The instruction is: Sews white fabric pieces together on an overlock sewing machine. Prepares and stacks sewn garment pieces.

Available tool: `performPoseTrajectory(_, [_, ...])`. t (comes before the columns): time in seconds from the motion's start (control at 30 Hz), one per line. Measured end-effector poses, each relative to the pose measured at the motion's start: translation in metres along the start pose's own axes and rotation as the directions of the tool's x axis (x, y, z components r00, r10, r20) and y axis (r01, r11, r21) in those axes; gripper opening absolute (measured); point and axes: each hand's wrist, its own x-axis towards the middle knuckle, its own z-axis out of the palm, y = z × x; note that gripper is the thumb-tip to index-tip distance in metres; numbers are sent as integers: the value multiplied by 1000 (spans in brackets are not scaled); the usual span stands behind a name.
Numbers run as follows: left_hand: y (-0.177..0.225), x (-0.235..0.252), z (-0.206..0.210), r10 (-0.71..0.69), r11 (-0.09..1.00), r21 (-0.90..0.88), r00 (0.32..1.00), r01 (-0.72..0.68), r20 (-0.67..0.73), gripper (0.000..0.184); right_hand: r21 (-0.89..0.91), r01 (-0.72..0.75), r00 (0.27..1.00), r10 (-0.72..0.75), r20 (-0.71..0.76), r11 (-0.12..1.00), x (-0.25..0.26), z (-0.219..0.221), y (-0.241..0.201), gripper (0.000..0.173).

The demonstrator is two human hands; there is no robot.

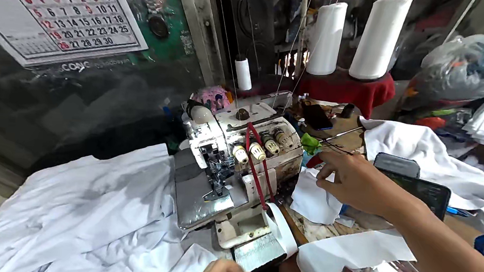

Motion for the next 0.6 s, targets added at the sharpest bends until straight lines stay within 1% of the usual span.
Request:
performPoseTrajectory(0.07, [12,30,15,9,1000,12,1000,-9,22,22,29,-23,1000,24,-3,999,-3,-1,0,35])
performPoseTrajectory(0.13, [26,71,34,21,1000,-12,998,-22,-57,25,38,-43,999,44,-31,998,-5,0,2,38])
performPoseTrajectory(0.17, [32,94,46,10,999,-29,995,-13,-102,27,30,-38,998,40,-48,999,-6,0,3,35])
performPoseTrajectory(0.2, [38,118,57,-31,999,-42,994,27,-103,30,8,-23,998,24,-65,1000,-6,0,5,28])
performPoseTrajectory(0.23, [42,140,66,-102,994,-55,993,98,-58,35,-31,-1,997,-2,-80,1000,-6,-1,6,20])
performPoseTrajectory(0.27, [45,158,74,-181,982,-44,983,182,15,41,-81,5,997,-11,-79,997,-6,-3,6,14])
performPoseTrajectory(0.3, [46,169,81,-247,968,-18,966,249,78,47,-139,4,998,-14,-69,990,-6,-8,4,12])
performPoseTrajectory(0.37, [47,175,89,-291,957,44,951,287,104,52,-222,50,996,-66,-64,974,-4,-23,2,15])
performPoseTrajectory(0.43, [48,169,90,-279,960,66,956,273,91,51,-199,113,990,-127,-59,973,3,-41,1,14])
performPoseTrajectory(0.5, [53,159,83,-264,963,80,960,258,89,53,-147,148,988,-154,-29,978,14,-61,-3,17])
performPoseTrajectory(0.57, [59,143,70,-223,973,79,974,219,43,54,-131,182,980,-190,-53,975,23,-79,-9,20])
performPoseTrajectory(0.6, [60,132,65,-186,981,62,983,185,4,50,-128,201,975,-211,-70,971,24,-86,-14,21])
